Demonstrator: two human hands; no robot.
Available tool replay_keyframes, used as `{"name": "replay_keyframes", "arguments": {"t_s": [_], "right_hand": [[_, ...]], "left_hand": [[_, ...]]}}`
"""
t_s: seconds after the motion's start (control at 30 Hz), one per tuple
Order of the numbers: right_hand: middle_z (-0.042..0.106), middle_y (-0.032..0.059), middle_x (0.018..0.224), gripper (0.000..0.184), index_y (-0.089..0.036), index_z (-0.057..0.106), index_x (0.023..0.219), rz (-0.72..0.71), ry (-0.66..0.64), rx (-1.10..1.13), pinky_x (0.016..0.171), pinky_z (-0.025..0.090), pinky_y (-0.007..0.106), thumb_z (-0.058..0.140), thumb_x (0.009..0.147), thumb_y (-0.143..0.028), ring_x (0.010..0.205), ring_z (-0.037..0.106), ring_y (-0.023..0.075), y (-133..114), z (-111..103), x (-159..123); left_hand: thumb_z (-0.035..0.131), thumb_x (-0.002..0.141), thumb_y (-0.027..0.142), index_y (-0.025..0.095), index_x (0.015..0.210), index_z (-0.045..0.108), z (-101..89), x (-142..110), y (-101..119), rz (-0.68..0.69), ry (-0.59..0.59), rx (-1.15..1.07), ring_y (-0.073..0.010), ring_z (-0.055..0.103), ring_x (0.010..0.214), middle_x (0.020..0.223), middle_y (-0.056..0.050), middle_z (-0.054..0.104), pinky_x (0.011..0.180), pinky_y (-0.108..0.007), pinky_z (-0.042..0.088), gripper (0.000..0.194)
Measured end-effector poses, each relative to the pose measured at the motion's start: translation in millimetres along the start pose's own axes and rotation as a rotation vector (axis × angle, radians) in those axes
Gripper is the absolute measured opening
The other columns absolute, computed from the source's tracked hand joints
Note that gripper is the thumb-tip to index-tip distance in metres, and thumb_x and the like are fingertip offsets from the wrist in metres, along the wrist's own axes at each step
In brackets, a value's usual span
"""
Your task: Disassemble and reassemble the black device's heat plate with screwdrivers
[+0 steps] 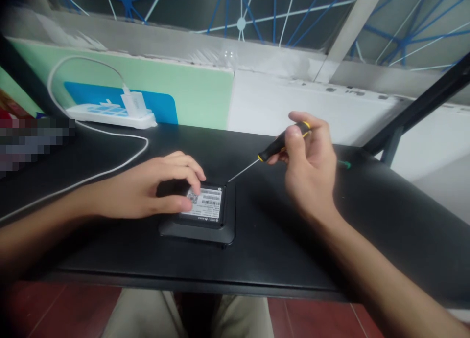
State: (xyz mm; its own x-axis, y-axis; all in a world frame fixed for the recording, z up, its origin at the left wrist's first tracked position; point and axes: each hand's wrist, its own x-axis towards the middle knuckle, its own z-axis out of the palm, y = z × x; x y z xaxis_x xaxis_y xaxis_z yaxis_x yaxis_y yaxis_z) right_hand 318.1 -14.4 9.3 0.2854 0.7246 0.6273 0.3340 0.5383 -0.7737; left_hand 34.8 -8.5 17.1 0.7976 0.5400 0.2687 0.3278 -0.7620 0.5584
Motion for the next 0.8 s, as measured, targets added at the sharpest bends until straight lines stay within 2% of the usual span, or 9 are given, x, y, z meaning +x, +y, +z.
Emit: {"name": "replay_keyframes", "arguments": {"t_s": [0.13, 0.47, 0.7, 0.8], "right_hand": [[0.058, -0.0076, 0.072, 0.027, -0.022, 0.061, 0.124, 0.002, -0.011, -0.002, 0.056, 0.05, 0.023, 0.059, 0.1, -0.035, 0.054, 0.064, 0.0072, -0.8, 0.7, -0.5], [0.063, -0.0054, 0.073, 0.02, -0.023, 0.064, 0.117, -0.002, 0.003, 0.05, 0.052, 0.048, 0.022, 0.062, 0.099, -0.032, 0.054, 0.065, 0.0073, -0.8, 0.5, -0.1], [0.063, -0.0052, 0.078, 0.028, -0.021, 0.063, 0.123, -0.084, -0.045, 0.014, 0.057, 0.056, 0.02, 0.061, 0.099, -0.035, 0.058, 0.068, 0.0073, -2.3, 0.3, -4.2], [0.07, -0.0009, 0.093, 0.03, -0.022, 0.064, 0.127, -0.007, -0.025, 0.099, 0.063, 0.062, 0.023, 0.057, 0.1, -0.032, 0.072, 0.077, 0.0115, -3.2, -0.2, -6.0]], "left_hand": [[0.074, 0.092, 0.048, 0.025, 0.107, 0.07, 1.3, -3.1, -0.6, -0.043, -0.048, -0.016, -0.0254, 0.055, 0.124, 0.13, -0.005, 0.065, 0.105, -0.038, 0.044, 0.027], [0.075, 0.091, 0.048, 0.025, 0.108, 0.067, 1.4, -2.9, 0.2, -0.083, -0.082, -0.047, -0.0268, 0.053, 0.127, 0.133, -0.006, 0.061, 0.106, -0.04, 0.044, 0.03], [0.077, 0.09, 0.048, 0.024, 0.112, 0.064, 3.5, -2.9, -0.8, -0.082, -0.088, -0.078, -0.0263, 0.054, 0.129, 0.138, -0.008, 0.057, 0.109, -0.041, 0.045, 0.035], [0.078, 0.089, 0.05, 0.025, 0.114, 0.062, 5.5, -3.2, -1.1, -0.096, -0.101, -0.092, -0.0273, 0.053, 0.131, 0.141, -0.009, 0.054, 0.111, -0.044, 0.045, 0.039]]}}
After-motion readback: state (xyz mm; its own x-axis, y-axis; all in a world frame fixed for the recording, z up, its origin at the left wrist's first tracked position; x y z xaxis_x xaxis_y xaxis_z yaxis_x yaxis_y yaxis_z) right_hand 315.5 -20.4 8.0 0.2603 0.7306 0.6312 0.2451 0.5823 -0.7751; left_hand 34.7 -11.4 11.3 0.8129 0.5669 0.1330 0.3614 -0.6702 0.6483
